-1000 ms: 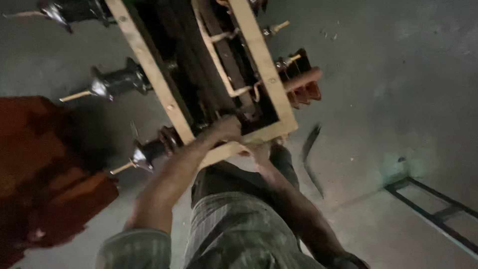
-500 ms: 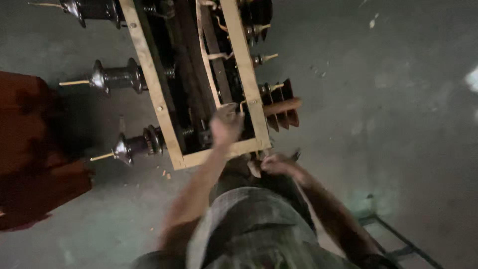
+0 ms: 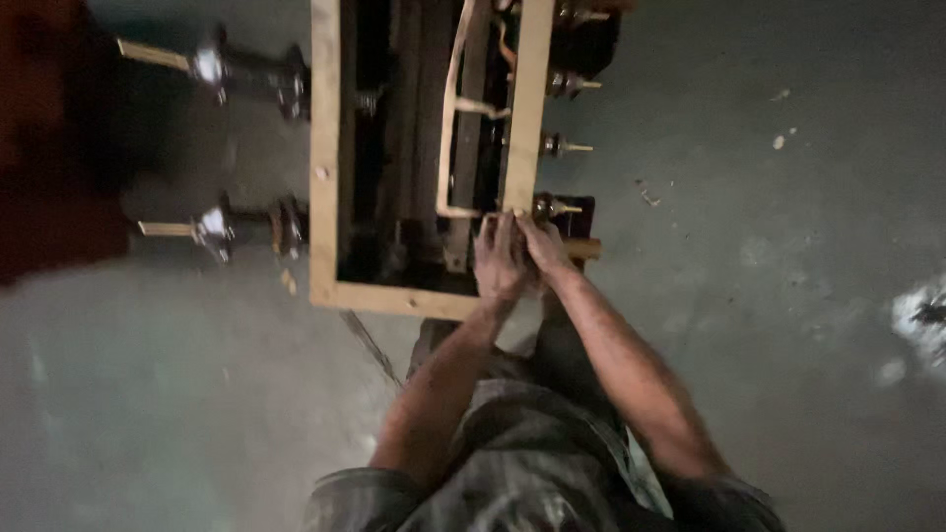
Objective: The person sits on the workshop floor with a wooden-framed electrical assembly fitted with ceramic insulators on their lap. They use end-cutting pliers to cut and trim small pins and wires on the assembly, reposition the unit, and work on different sides of it by hand and with the pliers.
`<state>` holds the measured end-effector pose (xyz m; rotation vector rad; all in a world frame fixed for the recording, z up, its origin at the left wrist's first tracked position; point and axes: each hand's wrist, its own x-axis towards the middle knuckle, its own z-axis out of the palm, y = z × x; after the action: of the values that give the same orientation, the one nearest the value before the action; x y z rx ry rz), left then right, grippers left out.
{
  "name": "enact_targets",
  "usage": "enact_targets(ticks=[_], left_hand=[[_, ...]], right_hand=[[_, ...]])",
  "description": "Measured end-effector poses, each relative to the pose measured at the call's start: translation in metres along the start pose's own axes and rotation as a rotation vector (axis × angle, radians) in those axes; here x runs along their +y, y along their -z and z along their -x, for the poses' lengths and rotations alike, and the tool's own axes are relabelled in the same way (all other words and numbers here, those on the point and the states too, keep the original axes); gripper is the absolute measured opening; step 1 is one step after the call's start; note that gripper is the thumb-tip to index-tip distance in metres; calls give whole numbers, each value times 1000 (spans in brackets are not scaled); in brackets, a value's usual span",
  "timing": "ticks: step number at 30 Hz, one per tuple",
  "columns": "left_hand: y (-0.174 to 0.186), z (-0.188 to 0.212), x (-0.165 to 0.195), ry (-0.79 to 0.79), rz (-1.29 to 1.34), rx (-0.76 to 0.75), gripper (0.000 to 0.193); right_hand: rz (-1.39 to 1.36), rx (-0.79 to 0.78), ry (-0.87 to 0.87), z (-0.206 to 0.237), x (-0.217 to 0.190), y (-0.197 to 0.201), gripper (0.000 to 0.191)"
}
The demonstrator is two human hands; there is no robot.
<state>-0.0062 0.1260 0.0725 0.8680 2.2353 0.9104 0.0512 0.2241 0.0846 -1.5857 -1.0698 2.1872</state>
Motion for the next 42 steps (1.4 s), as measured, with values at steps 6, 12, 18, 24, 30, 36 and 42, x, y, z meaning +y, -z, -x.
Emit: enact_targets(ticks=[6,12,18,24,30,36,42], left_hand=[[-12,0,-11,-102,-32,231,50],[-13,2,-15,-109,24,358,46],[-3,4,-15,-26,36,309,50],[-4,6,-17,28,125,302,53],[-14,5,-25,-81,69,399,59],[-13,6,-23,-70,0,418,59],[-11,10,-18,-55,-25,374,55]], right_hand=[[118,-135,-91,-26,5,18,47],[-261,-287,-160,-39,20,16,28],[-465,-385,-248,-44,31,14,35],[930,-215,448,-37,-5,43,34],[1282,-447,897,-43,-22,11,24],[1275,-444,806,-53,-23,0,17],[1252,-516,530,-75,-25,5,22]])
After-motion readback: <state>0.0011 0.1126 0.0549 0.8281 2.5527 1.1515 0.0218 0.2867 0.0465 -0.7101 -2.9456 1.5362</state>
